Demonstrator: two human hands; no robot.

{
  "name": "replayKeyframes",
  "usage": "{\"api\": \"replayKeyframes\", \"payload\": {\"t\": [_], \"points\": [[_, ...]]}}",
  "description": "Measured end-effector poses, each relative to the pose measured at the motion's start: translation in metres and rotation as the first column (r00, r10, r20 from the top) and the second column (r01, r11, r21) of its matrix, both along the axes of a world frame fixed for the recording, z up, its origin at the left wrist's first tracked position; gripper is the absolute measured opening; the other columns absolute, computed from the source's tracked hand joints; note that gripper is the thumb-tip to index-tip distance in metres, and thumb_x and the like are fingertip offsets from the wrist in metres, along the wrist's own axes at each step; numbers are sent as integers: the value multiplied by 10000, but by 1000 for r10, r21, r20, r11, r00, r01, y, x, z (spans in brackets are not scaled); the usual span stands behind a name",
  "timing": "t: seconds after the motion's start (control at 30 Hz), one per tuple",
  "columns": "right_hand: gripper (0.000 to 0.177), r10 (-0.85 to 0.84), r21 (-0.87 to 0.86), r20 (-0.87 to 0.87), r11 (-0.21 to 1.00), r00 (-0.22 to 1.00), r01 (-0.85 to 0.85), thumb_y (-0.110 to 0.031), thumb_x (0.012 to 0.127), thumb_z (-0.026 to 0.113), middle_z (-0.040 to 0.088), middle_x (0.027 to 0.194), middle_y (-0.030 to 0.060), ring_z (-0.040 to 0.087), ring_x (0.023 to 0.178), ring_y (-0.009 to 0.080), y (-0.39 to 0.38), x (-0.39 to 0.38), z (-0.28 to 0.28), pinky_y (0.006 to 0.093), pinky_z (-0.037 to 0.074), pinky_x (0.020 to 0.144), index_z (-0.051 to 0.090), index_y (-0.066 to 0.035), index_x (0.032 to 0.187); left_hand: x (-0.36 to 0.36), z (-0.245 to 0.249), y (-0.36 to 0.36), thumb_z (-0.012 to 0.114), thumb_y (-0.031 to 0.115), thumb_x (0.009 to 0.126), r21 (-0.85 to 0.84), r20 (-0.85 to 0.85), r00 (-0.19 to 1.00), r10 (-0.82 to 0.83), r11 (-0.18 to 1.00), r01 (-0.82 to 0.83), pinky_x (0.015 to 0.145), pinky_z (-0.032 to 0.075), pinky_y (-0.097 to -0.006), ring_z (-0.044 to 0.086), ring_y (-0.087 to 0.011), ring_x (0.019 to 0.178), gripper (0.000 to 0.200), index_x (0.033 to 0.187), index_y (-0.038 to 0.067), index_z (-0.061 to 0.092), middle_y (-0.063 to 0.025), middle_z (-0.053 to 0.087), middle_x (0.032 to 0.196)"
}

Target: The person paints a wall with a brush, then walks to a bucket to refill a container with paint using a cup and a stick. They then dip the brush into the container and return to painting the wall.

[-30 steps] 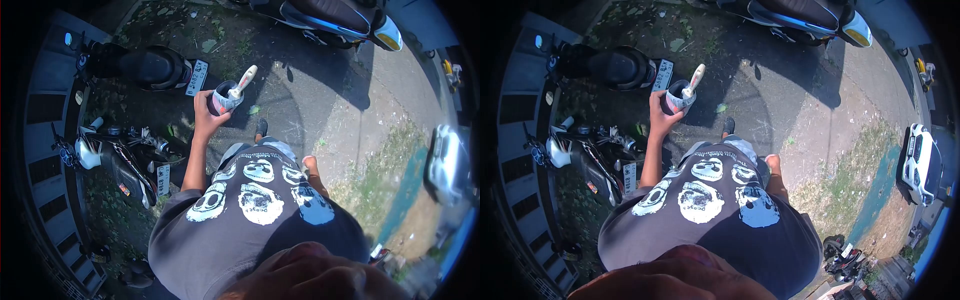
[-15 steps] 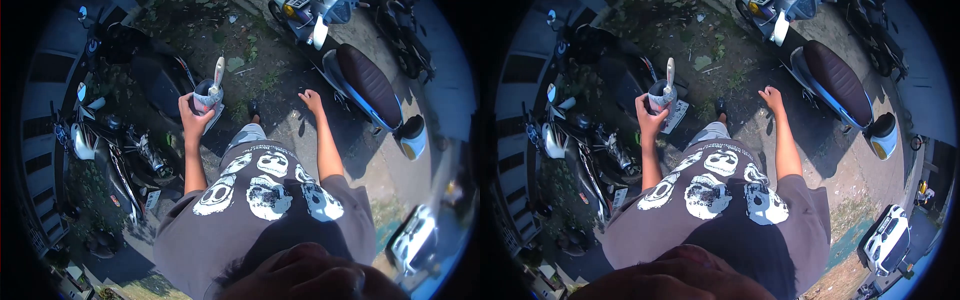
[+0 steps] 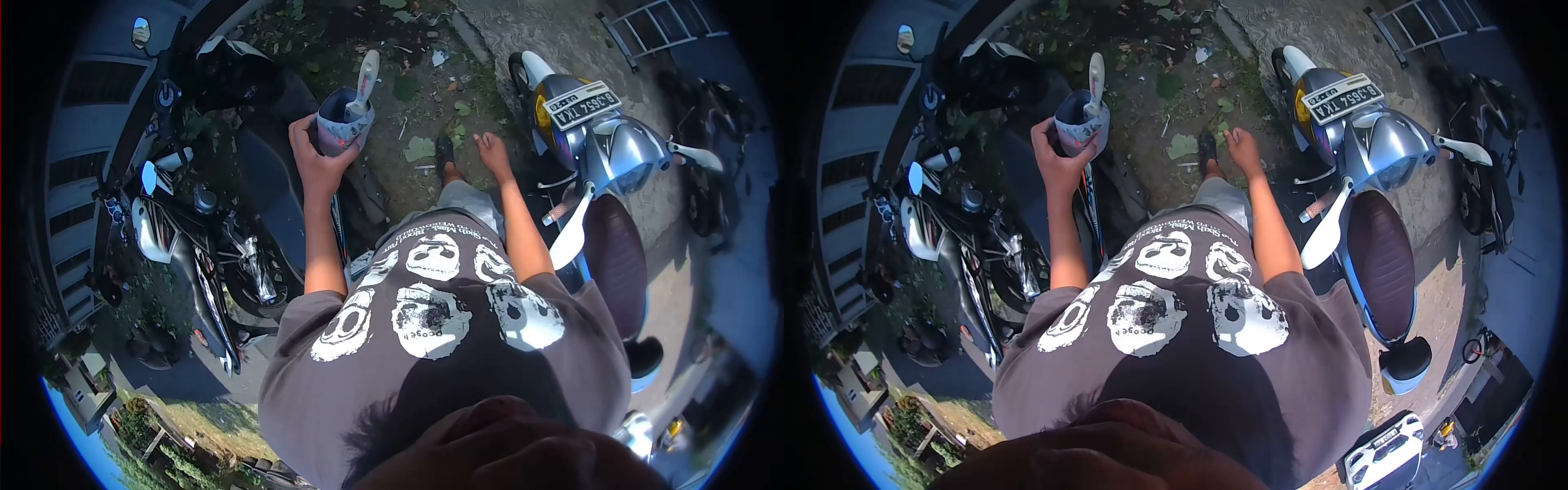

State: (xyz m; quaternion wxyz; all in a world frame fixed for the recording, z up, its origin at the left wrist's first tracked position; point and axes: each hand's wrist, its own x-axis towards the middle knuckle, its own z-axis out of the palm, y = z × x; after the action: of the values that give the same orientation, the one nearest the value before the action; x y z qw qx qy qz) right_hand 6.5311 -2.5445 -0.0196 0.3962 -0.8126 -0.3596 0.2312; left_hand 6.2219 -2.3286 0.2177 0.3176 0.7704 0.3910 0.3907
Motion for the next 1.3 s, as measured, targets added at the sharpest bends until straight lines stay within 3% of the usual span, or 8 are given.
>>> {"api": "replayKeyframes", "payload": {"t": [0.1, 0.17, 0.57, 0.8, 0.87, 0.97, 1.1, 1.3], "points": [[420, 50, -138, 36, 989, 998, -45, -346, 987, 641, 504, 634, 124, 440, 581, 217, 89, 92, -19, 381, 384, 573, 517, -8, 771, 44, -38, 59, 882, 152, 580, -23, 20, 997, 76, 997, -76, 884, 474, -387, 566, -300, 1016, 688, 1160, 20, 536, -124, 518, 1110], [406, 42, -74, -227, 995, 973, -60, -397, 985, 650, 520, 646, 23, 433, 602, 123, 155, 140, -13, 319, 379, 567, 572, -25, 843, 74, -52, 99, 881, 161, 562, 5, -27, 991, 128, 992, -128, 899, 467, -402, 570, -312, 1024, 696, 1158, 29, 546, -129, 536, 1112], [391, 542, 355, -381, 834, 749, -423, -343, 945, 720, 505, 811, -48, 463, 719, 57, 544, 258, 138, 234, 399, 649, 596, -58, 1182, 257, -62, 366, 864, 184, 571, -46, -150, 977, 149, 986, -157, 923, 430, -413, 548, -317, 1074, 676, 1173, 66, 580, -113, 568, 1118], [563, 510, 236, -384, 860, 770, -452, -283, 914, 763, 573, 873, 3, 538, 771, 71, 721, 355, 178, 235, 470, 723, 513, -37, 1354, 414, -79, 594, 854, 189, 535, -33, -199, 972, -128, 992, 124, 987, 362, -435, 534, -308, 1123, 739, 1219, 106, 586, -85, 578, 1167], [431, 489, 191, -130, 866, 862, -462, -220, 926, 748, 652, 882, 33, 585, 778, 70, 775, 391, 200, 240, 485, 724, 576, -25, 1270, 461, -64, 654, 854, 193, 533, -19, -214, 955, -207, 978, 208, 996, 345, -439, 530, -307, 1136, 748, 1226, 112, 587, -85, 577, 1174], [323, 422, 312, -213, 884, 881, -348, -270, 919, 744, 628, 768, 41, 511, 653, 101, 850, 450, 212, 279, 439, 615, 657, -38, 1127, 529, -50, 735, 868, 221, 537, 10, -210, 946, -249, 966, 257, 997, 345, -426, 535, -297, 1146, 750, 1220, 97, 585, -79, 584, 1181], [238, 430, 216, -166, 894, 887, -393, -208, 984, 664, 715, 920, 61, 656, 843, 120, 940, 534, 211, 297, 519, 762, 648, -29, 1141, 618, -60, 836, 869, 215, 533, 15, -207, 941, -266, 961, 275, 1005, 338, -444, 528, -306, 1166, 772, 1242, 120, 579, -78, 578, 1196], [260, 599, 318, -23, 763, 800, -562, -268, 993, 622, 698, 857, 148, 665, 746, 294, 1113, 670, 178, 378, 509, 719, 637, -65, 1154, 743, -102, 982, 879, 204, 549, -27, -259, 955, -146, 989, 144, 1009, 339, -455, 528, -304, 1178, 762, 1239, 117, 569, -81, 576, 1219]]}}
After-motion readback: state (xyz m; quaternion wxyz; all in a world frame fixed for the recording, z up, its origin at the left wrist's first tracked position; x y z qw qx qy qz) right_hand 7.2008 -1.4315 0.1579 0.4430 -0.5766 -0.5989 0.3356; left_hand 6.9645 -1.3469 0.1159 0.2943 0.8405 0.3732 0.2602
